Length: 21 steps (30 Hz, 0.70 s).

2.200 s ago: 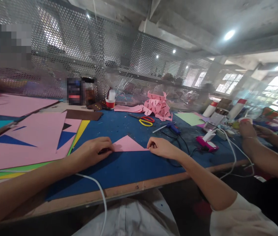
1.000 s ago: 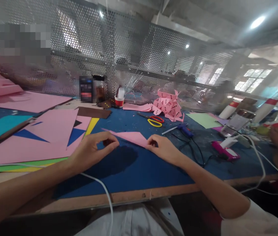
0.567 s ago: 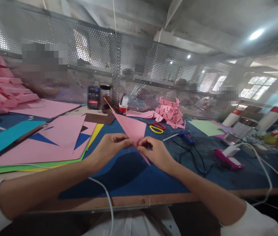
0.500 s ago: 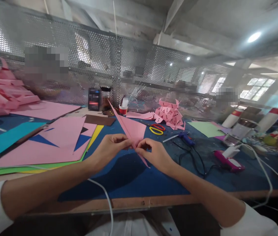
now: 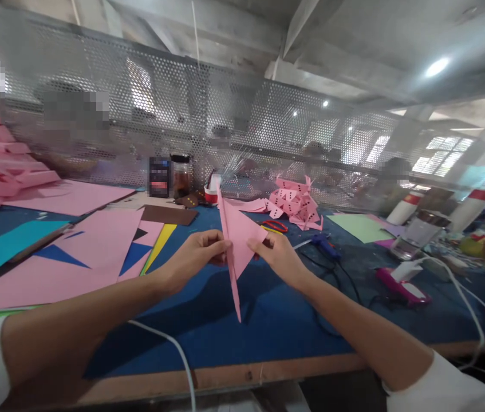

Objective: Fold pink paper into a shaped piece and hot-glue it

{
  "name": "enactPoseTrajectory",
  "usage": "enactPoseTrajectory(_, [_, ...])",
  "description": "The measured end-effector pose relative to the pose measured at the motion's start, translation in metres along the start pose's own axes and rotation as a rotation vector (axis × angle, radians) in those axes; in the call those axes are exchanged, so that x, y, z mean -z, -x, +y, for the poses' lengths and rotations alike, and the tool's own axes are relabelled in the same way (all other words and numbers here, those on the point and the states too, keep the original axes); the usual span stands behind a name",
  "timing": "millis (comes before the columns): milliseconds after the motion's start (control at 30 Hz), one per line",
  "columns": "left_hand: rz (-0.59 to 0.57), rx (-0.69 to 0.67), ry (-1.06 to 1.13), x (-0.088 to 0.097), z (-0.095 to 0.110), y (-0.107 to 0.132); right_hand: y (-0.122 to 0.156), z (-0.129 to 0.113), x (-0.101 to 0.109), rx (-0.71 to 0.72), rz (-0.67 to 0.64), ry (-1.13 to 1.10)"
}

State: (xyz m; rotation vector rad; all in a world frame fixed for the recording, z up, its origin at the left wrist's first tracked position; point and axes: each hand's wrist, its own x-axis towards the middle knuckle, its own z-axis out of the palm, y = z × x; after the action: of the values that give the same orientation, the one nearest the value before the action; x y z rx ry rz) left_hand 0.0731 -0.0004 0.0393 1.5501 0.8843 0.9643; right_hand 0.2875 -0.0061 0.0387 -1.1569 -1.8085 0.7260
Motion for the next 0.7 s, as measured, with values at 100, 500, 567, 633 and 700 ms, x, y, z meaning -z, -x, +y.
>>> enactPoseTrajectory(100, [-0.003, 0.026, 0.016, 0.001, -0.009, -0.007, -0.003, 0.01, 0.001, -0.024, -0.027, -0.043])
enactPoseTrajectory(500, [-0.01, 0.217, -0.228, 0.028, -0.035, -0.015, -0.01, 0.056, 0.092, -0.068, 0.117, 0.389])
enactPoseTrajectory(567, [-0.055, 0.224, -0.303, 0.03, -0.038, -0.016, -0.012, 0.073, 0.113, -0.092, 0.244, 0.517])
enactPoseTrajectory(633, [-0.071, 0.259, -0.387, 0.03, -0.041, -0.018, -0.011, 0.088, 0.128, -0.156, 0.276, 0.644])
enactPoseTrajectory(700, [-0.053, 0.31, -0.428, 0.031, -0.044, -0.021, -0.007, 0.098, 0.138, -0.234, 0.248, 0.778])
